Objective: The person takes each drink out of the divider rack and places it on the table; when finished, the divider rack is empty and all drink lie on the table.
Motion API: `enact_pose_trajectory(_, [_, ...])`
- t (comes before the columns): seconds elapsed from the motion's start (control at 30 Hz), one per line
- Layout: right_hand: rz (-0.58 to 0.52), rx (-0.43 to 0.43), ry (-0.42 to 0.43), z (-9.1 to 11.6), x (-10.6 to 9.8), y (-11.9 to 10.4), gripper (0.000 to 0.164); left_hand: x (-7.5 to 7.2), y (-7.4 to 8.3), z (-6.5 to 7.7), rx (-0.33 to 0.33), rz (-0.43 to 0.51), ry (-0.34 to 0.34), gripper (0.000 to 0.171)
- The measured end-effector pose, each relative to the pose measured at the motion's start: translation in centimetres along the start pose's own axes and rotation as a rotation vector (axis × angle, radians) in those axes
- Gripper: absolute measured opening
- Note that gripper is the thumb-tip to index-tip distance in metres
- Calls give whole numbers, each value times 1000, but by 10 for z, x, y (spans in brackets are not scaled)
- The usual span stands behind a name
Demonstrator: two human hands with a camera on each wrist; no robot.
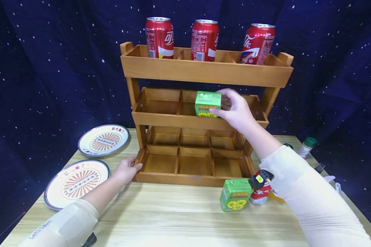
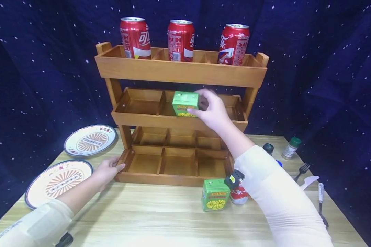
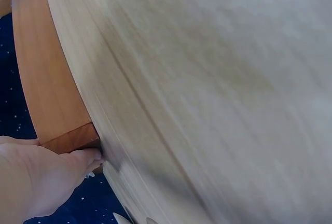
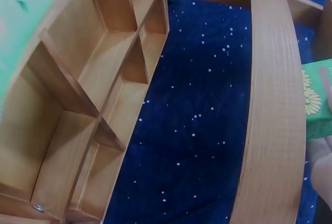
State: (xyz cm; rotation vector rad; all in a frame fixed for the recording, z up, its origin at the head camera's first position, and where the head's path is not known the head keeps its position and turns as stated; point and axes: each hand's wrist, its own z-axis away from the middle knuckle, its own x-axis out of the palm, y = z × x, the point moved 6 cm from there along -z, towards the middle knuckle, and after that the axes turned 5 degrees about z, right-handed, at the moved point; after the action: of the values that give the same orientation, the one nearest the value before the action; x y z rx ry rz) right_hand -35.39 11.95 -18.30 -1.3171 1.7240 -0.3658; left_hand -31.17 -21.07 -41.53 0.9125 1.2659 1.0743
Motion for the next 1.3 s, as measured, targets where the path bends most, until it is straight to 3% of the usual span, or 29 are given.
enact_pose_trajectory(0.17, [-152, -145, 61, 22, -7, -35, 37, -1, 0, 0, -8, -11, 1, 54])
enact_pose_trajectory(0.3, [-259, -196, 94, 38, -16, -51, 38, -1, 1, 1, -9, -19, 2, 54])
enact_pose_trajectory(0.43, [-295, -168, 78, 59, -13, -51, 40, -2, 1, 2, -15, -30, 3, 56])
enact_pose_trajectory(0.57, [-271, -55, 27, 91, 12, -36, 41, -2, 0, 3, -19, -37, 5, 56])
enact_pose_trajectory(0.77, [-221, 120, -89, 142, 59, -12, 42, -2, -2, 3, -23, -50, 12, 57])
enact_pose_trajectory(0.97, [-152, 231, -159, 172, 88, 13, 43, -1, -3, 3, -23, -50, 13, 58])
enact_pose_trajectory(1.2, [193, 226, -201, 189, 105, 33, 45, -2, -3, 2, -15, -20, 6, 56])
enact_pose_trajectory(1.3, [230, 230, -175, 191, 106, 36, 45, -1, -2, 2, -15, -16, -2, 58])
